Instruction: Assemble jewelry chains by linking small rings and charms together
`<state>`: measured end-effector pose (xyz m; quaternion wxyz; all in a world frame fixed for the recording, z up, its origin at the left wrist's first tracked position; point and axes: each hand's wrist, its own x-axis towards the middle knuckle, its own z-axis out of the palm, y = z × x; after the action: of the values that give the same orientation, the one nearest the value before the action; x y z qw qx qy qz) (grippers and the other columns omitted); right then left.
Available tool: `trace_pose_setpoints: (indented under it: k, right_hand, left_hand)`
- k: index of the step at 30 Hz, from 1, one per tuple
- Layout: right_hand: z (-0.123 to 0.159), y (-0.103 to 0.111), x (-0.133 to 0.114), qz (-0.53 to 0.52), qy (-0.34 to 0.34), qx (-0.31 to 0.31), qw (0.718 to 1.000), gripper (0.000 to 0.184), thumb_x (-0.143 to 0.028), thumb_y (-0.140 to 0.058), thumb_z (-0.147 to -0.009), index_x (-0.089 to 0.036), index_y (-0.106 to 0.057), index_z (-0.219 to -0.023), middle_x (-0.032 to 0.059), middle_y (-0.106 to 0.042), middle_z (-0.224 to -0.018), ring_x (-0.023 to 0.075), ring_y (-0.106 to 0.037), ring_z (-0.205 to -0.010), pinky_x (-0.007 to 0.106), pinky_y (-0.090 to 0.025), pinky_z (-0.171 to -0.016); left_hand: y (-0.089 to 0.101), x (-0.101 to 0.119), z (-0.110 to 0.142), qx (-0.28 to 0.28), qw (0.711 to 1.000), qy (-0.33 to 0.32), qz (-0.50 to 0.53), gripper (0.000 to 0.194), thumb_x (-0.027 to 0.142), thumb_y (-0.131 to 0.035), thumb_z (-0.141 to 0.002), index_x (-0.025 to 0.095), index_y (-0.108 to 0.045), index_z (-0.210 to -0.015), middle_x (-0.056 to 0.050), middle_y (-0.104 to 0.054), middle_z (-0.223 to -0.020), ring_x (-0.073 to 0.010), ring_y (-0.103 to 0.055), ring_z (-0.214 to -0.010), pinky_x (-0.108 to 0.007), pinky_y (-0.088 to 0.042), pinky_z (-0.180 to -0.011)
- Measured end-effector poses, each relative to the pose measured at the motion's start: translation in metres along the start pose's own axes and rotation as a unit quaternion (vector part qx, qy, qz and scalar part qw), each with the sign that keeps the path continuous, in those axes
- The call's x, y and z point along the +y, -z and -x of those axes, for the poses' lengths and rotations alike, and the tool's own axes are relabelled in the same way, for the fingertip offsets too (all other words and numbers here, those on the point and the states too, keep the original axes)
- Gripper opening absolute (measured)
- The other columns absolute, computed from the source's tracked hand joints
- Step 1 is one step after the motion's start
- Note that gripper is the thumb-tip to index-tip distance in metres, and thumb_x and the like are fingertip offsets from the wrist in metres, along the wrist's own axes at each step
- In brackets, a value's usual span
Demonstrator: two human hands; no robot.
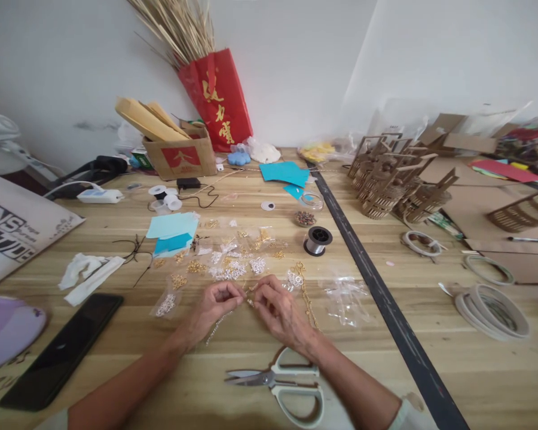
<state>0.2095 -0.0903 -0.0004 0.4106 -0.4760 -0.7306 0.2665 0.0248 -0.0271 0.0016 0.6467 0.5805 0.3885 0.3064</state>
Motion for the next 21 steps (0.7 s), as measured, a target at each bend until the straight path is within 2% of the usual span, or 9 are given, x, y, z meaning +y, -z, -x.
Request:
trace_pose_setpoints:
  k: [6,12,17,21]
  right_hand:
    - [0.0003,-0.0010,0.0007,-0.012,-0.009,-0.017,1.000,0.011,-0.019,-0.050,-0.092,-0.019,-0.054,-0.083,0.0061,-0.055,-0.095,0.0164,-0.058,-0.081,0.026,-0.050,-0.065]
    - [0.0009,-0.0025,-0.0020,-0.017,-0.020,-0.023,0.999,0.011,-0.019,-0.052,-0.091,-0.019,-0.057,-0.082,0.0055,-0.058,-0.094,0.0165,-0.059,-0.081,0.026,-0.050,-0.065]
    - [0.0000,-0.0033,-0.0051,-0.016,-0.019,-0.011,1.000,0.012,-0.020,-0.053,-0.092,-0.020,-0.059,-0.082,0.0054,-0.058,-0.093,0.0170,-0.059,-0.082,0.028,-0.051,-0.068]
    - [0.0015,-0.0042,-0.0034,0.001,-0.009,-0.001,1.000,0.010,-0.019,-0.053,-0.091,-0.020,-0.060,-0.084,0.0064,-0.057,-0.096,0.0175,-0.060,-0.083,0.028,-0.051,-0.067]
  left_hand:
    - [-0.0011,0.0048,0.0010,-0.009,0.999,0.012,0.041,0.016,0.026,-0.076,-0.065,0.015,-0.064,-0.064,-0.007,-0.072,-0.083,-0.0184,-0.063,-0.079,-0.028,-0.047,-0.075]
    - [-0.0023,0.0042,0.0008,-0.014,0.999,0.027,0.041,0.015,0.023,-0.077,-0.064,0.013,-0.066,-0.065,-0.001,-0.064,-0.061,-0.0118,-0.055,-0.060,-0.023,-0.043,-0.061]
    - [-0.0027,0.0007,0.0010,-0.043,0.997,0.033,0.061,0.015,0.024,-0.077,-0.064,0.013,-0.066,-0.067,0.000,-0.063,-0.062,-0.0116,-0.054,-0.059,-0.024,-0.043,-0.061]
    - [-0.0029,-0.0024,0.0000,-0.050,0.998,0.027,0.038,0.013,0.024,-0.076,-0.065,0.014,-0.068,-0.065,0.000,-0.062,-0.059,-0.0116,-0.053,-0.058,-0.023,-0.042,-0.059]
